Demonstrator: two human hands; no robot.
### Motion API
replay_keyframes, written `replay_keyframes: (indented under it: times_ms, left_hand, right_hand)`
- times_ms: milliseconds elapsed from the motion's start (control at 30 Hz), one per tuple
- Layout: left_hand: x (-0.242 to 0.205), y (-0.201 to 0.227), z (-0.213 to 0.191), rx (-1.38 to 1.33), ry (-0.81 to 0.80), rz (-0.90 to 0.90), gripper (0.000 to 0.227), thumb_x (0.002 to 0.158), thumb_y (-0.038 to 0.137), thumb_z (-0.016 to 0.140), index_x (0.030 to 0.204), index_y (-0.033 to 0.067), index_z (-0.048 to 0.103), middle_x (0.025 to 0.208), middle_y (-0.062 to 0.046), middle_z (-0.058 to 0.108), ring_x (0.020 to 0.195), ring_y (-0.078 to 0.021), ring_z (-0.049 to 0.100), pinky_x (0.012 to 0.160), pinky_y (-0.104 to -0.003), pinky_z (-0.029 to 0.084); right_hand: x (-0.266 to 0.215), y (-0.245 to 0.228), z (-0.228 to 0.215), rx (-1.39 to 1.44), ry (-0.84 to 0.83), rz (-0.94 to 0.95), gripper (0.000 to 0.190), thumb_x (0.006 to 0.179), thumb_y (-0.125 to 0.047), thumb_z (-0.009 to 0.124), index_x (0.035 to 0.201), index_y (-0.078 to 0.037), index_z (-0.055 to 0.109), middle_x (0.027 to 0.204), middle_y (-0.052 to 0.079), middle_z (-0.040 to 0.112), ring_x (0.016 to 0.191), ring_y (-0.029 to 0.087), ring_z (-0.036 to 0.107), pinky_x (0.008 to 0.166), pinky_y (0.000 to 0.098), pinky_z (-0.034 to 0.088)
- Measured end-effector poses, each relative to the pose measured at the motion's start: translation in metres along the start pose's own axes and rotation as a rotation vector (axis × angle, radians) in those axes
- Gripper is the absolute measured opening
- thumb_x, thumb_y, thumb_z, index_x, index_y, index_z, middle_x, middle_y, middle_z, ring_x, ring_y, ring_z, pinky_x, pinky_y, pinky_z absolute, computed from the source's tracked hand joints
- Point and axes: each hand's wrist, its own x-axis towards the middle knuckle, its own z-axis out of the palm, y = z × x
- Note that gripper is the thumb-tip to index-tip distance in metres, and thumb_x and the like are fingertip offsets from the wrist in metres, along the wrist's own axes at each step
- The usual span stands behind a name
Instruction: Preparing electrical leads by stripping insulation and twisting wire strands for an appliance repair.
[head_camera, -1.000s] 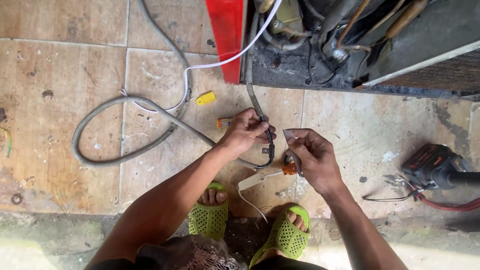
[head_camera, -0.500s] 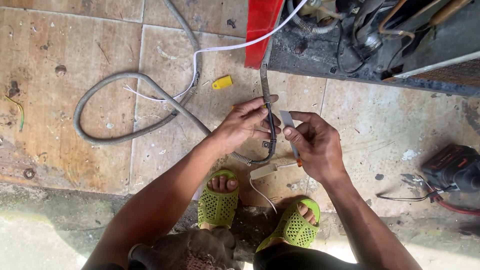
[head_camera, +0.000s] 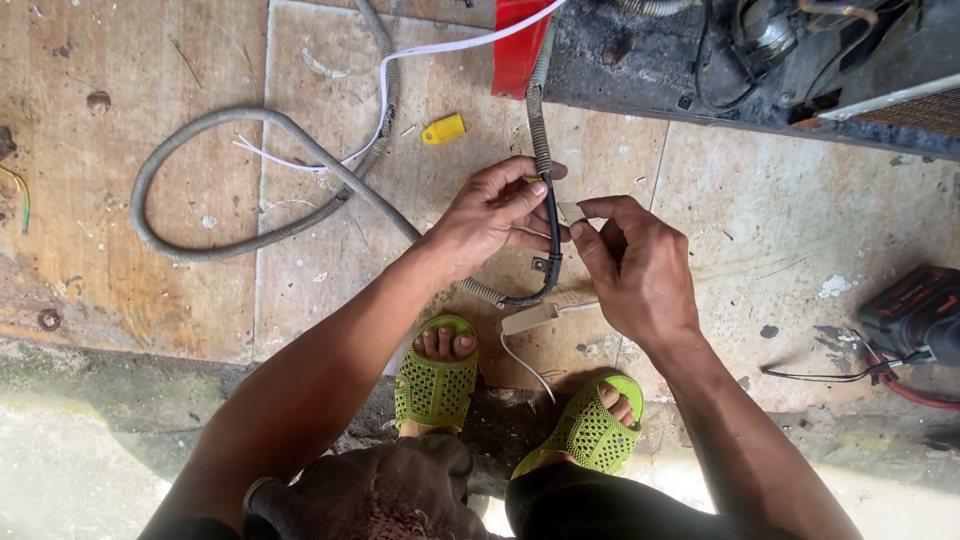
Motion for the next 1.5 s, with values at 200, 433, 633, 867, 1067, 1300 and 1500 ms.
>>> replay_keyframes:
  times_ms: [200, 433, 633, 867, 1067, 1300, 1500]
  left_hand:
    - [-0.001, 0.001, -0.001, -0.005, 0.002, -0.002, 0.021, 0.107, 0.017, 0.05, 0.118, 0.0037, 0.062, 0.083, -0.015, 0.065, 0.075, -0.0296, 0.079, 0.068, -0.045, 0.071]
    - [-0.002, 0.004, 0.005, 0.0, -0.007, 0.011, 0.02, 0.107, 0.018, 0.05, 0.116, 0.0047, 0.061, 0.082, -0.015, 0.067, 0.074, -0.0296, 0.079, 0.066, -0.043, 0.071]
    - [-0.003, 0.006, 0.007, 0.01, -0.006, 0.014, 0.019, 0.106, 0.02, 0.052, 0.113, 0.0058, 0.062, 0.081, -0.015, 0.068, 0.073, -0.0284, 0.079, 0.065, -0.042, 0.07]
    - [-0.005, 0.006, 0.009, -0.01, -0.016, 0.022, 0.018, 0.106, 0.02, 0.052, 0.112, 0.0065, 0.062, 0.081, -0.016, 0.069, 0.074, -0.0293, 0.079, 0.065, -0.043, 0.07]
    - [-0.004, 0.006, 0.009, -0.008, -0.017, 0.026, 0.018, 0.106, 0.021, 0.052, 0.111, 0.0068, 0.062, 0.08, -0.016, 0.07, 0.073, -0.0289, 0.079, 0.064, -0.042, 0.07]
    - [0.001, 0.001, 0.009, -0.005, -0.012, 0.029, 0.019, 0.106, 0.021, 0.053, 0.111, 0.0059, 0.062, 0.079, -0.015, 0.069, 0.072, -0.0287, 0.079, 0.064, -0.042, 0.07]
    - [0.0, 0.003, 0.006, -0.01, -0.023, 0.026, 0.019, 0.106, 0.02, 0.051, 0.113, 0.0062, 0.062, 0.079, -0.016, 0.069, 0.073, -0.0297, 0.079, 0.064, -0.043, 0.07]
  right_hand:
    - [0.008, 0.006, 0.005, -0.028, 0.026, -0.06, 0.013, 0.102, -0.012, 0.065, 0.11, -0.005, 0.072, 0.055, 0.008, 0.058, 0.052, 0.025, 0.054, 0.056, 0.0379, 0.049]
    - [0.011, -0.001, 0.008, -0.033, 0.052, -0.076, 0.015, 0.101, -0.009, 0.065, 0.112, -0.004, 0.074, 0.055, 0.007, 0.058, 0.053, 0.021, 0.055, 0.057, 0.0345, 0.049]
    - [0.014, -0.006, 0.008, -0.008, 0.053, -0.099, 0.016, 0.099, -0.006, 0.065, 0.113, -0.003, 0.074, 0.054, 0.01, 0.058, 0.05, 0.025, 0.056, 0.055, 0.0358, 0.049]
    - [0.017, -0.008, 0.009, 0.015, 0.069, -0.104, 0.016, 0.1, -0.004, 0.065, 0.113, -0.001, 0.074, 0.055, 0.011, 0.058, 0.049, 0.023, 0.056, 0.052, 0.0339, 0.047]
    - [0.016, -0.004, 0.011, 0.025, 0.067, -0.1, 0.016, 0.1, -0.004, 0.065, 0.113, -0.002, 0.074, 0.056, 0.009, 0.059, 0.049, 0.022, 0.057, 0.051, 0.033, 0.047]
    - [0.017, -0.003, 0.011, 0.032, 0.067, -0.103, 0.015, 0.099, -0.002, 0.065, 0.112, -0.001, 0.074, 0.057, 0.011, 0.061, 0.049, 0.023, 0.057, 0.051, 0.0339, 0.046]
    - [0.016, -0.002, 0.013, -0.008, 0.075, -0.104, 0.015, 0.099, -0.003, 0.066, 0.111, -0.004, 0.074, 0.059, 0.009, 0.063, 0.052, 0.024, 0.061, 0.051, 0.0345, 0.048]
